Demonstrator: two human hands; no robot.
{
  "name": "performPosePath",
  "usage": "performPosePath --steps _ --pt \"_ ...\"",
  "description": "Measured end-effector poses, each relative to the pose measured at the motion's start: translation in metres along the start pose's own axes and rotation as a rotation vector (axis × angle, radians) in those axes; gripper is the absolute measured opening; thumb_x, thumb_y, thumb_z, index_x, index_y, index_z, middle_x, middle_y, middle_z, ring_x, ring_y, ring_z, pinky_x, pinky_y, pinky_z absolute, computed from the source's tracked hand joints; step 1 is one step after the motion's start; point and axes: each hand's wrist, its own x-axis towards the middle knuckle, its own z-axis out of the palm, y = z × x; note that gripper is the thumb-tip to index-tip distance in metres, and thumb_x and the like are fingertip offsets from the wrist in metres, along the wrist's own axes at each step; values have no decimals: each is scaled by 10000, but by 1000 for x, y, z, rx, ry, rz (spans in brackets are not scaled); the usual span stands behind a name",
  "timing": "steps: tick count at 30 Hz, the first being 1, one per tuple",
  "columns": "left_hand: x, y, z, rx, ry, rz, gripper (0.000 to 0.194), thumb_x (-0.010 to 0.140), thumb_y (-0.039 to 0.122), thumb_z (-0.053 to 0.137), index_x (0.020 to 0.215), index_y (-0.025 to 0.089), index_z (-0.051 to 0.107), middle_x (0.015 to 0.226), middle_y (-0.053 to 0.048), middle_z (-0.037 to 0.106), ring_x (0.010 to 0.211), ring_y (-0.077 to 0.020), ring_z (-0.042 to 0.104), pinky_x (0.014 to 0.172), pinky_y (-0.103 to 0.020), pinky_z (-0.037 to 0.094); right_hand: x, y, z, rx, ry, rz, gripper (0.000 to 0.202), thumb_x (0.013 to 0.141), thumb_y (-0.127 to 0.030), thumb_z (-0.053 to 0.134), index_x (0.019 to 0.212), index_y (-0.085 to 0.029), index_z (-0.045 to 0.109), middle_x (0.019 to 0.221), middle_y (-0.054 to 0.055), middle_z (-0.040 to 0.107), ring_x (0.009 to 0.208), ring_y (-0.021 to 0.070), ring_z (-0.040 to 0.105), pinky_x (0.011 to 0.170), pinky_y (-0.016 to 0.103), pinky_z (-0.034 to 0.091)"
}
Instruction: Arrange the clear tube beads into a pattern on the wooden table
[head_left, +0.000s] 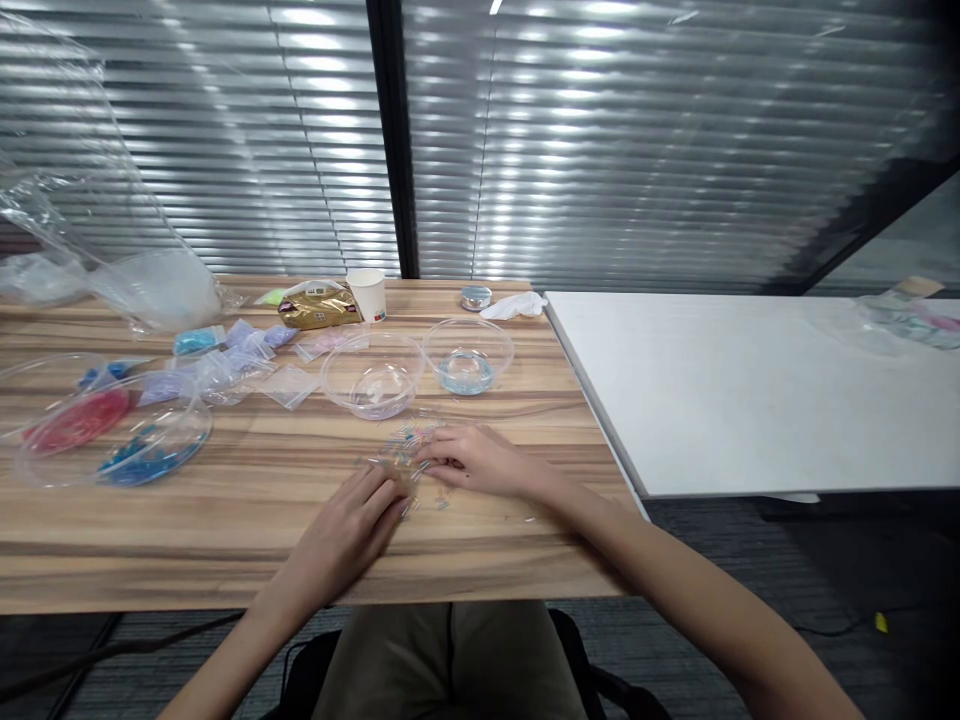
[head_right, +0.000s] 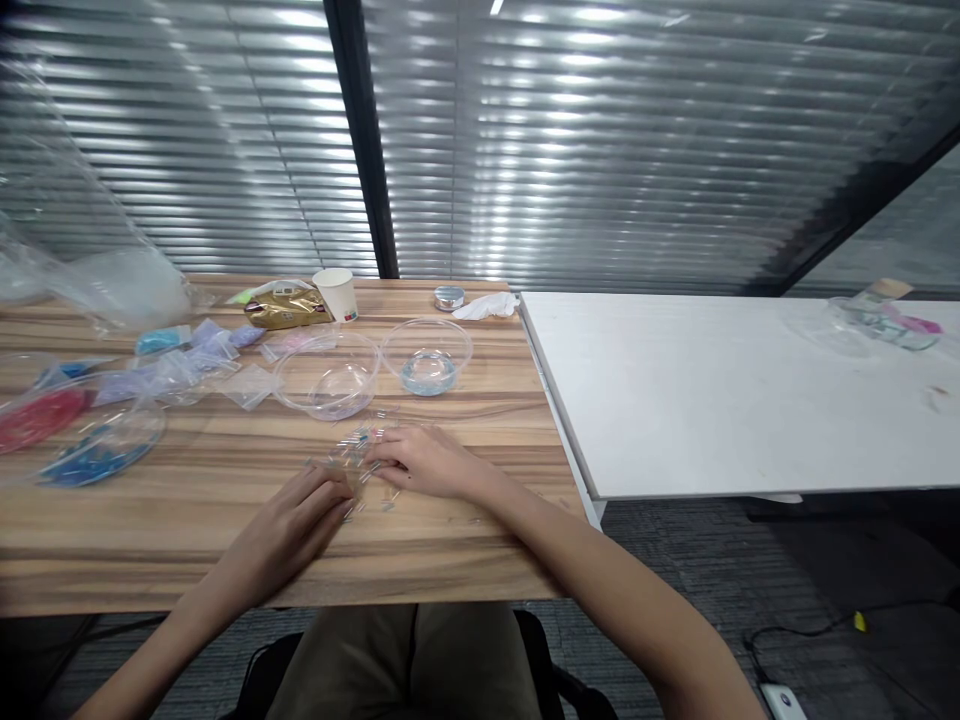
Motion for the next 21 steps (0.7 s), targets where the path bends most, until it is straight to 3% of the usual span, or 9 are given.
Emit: performPosePath --steps 21 --pt "0 -1 0 -4 -15 -12 178 979 204 359 906 187 521 937 -63 563 920 -211 526 852 -368 439 0 6 3 -14 5 -10 214 940 -209 501 1105 -169 630 1097 68 640 1000 174 588 864 283 447"
